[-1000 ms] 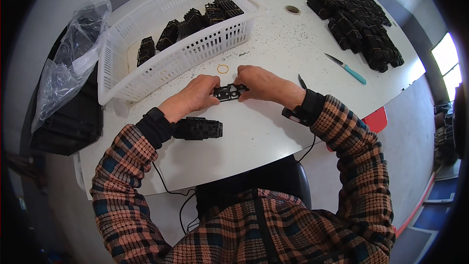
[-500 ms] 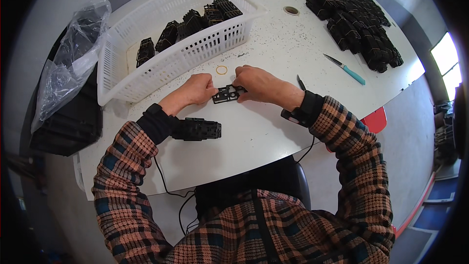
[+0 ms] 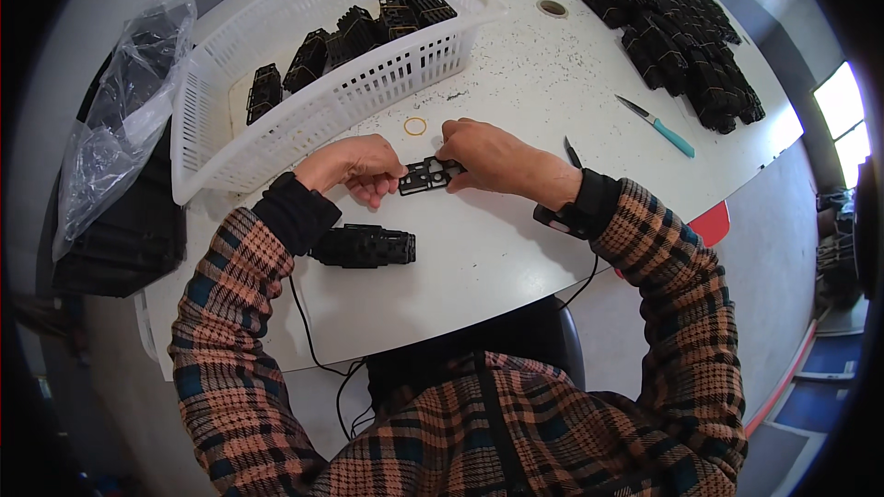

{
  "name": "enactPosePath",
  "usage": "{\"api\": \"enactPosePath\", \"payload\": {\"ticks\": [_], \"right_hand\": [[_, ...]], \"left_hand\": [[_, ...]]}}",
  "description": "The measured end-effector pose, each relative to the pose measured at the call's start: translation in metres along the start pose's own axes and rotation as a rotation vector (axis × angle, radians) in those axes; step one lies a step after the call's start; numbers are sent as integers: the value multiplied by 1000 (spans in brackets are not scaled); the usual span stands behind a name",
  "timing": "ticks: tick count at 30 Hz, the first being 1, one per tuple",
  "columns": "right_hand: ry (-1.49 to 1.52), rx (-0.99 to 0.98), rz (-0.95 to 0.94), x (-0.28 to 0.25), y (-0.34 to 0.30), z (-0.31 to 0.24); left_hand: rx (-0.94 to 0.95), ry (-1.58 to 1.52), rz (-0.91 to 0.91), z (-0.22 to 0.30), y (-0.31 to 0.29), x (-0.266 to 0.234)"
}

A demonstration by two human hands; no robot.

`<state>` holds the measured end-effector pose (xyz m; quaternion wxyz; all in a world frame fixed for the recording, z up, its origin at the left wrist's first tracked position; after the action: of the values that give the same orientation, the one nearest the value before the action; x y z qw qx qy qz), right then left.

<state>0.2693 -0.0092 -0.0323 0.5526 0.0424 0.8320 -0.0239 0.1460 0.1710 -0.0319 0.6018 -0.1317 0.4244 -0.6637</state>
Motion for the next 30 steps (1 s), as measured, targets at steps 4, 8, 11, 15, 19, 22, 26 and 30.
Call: {"api": "enactPosePath", "payload": {"ticks": [4, 8, 11, 15, 19, 22, 26, 30], "right_hand": [[-3, -7, -5, 3, 2, 2], [-25, -22, 12, 2, 3, 2], [-29, -18, 11, -1, 3, 0], [-67, -8, 22, 3, 0, -1], [-80, 1, 5, -2, -2, -7], [-84, 2, 24, -1, -6, -9], [-87, 14, 6, -6, -6, -13], [-80, 22, -17, -7, -5, -11]], "left_hand": [[-15, 30, 10, 2, 2, 0], [1, 36, 17, -2, 3, -1], [7, 64, 41, -1, -1, 3], [10, 124, 101, 8, -8, 9], [17, 130, 127, 9, -14, 14], [28, 136, 141, 8, -16, 14], [46, 117, 144, 6, -21, 15], [197, 57, 243, -4, -23, 13]]}}
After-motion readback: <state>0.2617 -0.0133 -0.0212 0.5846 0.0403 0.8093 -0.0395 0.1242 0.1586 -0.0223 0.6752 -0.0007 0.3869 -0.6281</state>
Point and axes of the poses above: each hand's wrist, its own y-axis towards the middle knuckle, its own x-axis out of the palm, z = x × y, the point moved 1 cm from there along y, towards the middle knuckle, and after that the axes turned 6 degrees about x, right-handed, at the moved point
